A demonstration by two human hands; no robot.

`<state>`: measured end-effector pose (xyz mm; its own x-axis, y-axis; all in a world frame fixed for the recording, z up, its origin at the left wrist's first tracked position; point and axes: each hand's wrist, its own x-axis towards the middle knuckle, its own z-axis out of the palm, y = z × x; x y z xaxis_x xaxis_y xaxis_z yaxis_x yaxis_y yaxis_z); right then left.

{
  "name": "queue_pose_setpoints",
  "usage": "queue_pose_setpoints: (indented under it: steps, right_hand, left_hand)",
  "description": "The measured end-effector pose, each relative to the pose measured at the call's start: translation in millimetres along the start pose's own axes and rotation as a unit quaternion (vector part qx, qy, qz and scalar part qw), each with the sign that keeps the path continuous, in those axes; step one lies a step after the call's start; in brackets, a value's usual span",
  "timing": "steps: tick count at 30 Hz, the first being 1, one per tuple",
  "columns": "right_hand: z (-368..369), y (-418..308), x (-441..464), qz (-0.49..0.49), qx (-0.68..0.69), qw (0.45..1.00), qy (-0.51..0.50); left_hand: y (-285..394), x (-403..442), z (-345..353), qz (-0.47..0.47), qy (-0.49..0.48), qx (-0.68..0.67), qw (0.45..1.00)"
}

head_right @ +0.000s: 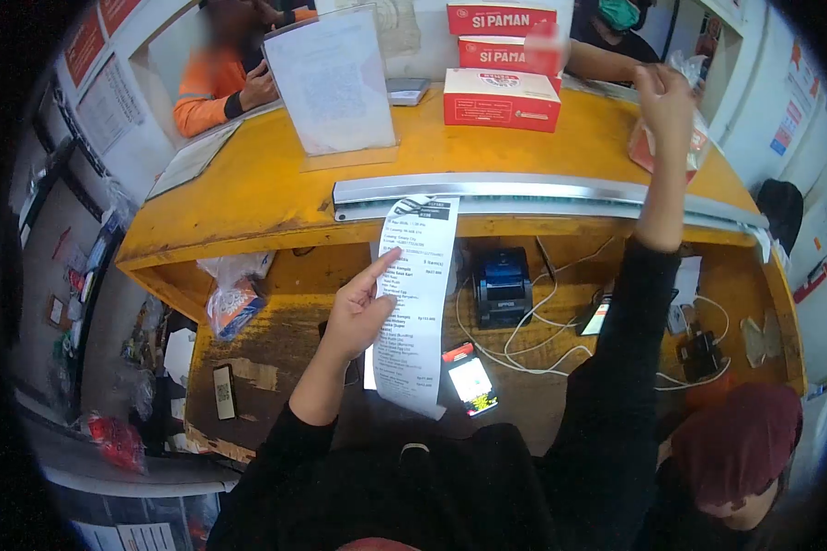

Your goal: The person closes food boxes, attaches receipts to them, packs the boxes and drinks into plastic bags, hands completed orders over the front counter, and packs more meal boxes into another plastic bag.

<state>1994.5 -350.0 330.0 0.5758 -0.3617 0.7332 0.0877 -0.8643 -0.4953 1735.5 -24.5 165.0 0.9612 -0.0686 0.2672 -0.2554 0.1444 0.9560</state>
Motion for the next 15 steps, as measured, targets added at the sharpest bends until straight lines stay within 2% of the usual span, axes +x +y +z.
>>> queue_pose_setpoints:
  steps: [1, 2, 4, 5, 6, 7, 10, 13, 15]
  right_hand:
    - [-21.6, -17.2, -38.7, -0.048, 0.160, 0.981, -0.099]
    - [-35.2, -29.3, -79.8, -0.125, 0.239, 0.951, -0.153]
    - [-58.8, -48.8, -153.5, -0.135, 0.299, 0.879, -0.346]
    - [-88.7, -73.3, -179.1, -0.058, 0.243, 0.857, -0.451]
    - [-73.9, -64.8, -202.7, -0.101, 0.307, 0.832, -0.451]
    - [-70.4, -72.4, -222.3, -0.103, 0.338, 0.829, -0.432]
    - [-47.4, -95.6, -261.2, 0.033, 0.484, 0.778, -0.399]
    - [-24.2, -107.5, -284.5, 0.017, 0.702, 0.615, -0.359]
    - [-41.5, -127.1, -281.5, -0.045, 0.683, 0.584, -0.437]
  left_hand:
    - [0.3, -0.2, 0.2, -0.004, 0.004, 0.001, 1.000]
    - [-1.1, 0.5, 0.5, 0.005, 0.001, -0.005, 1.000]
    - [-5.7, -0.6, 2.0, 0.021, -0.001, -0.018, 1.000]
    - [-5.4, -1.1, 2.3, 0.015, -0.004, -0.019, 1.000]
    - [-4.6, -0.7, 2.3, 0.010, -0.007, -0.021, 1.000]
    - [-4.3, -1.2, 2.4, 0.003, -0.008, -0.023, 1.000]
    - [-9.8, 0.9, 3.8, 0.054, 0.015, -0.068, 0.996]
    - [-3.1, -13.6, -16.7, 0.019, 0.006, -0.015, 1.000]
    - [21.8, -35.6, -35.5, 0.030, 0.009, -0.005, 1.000]
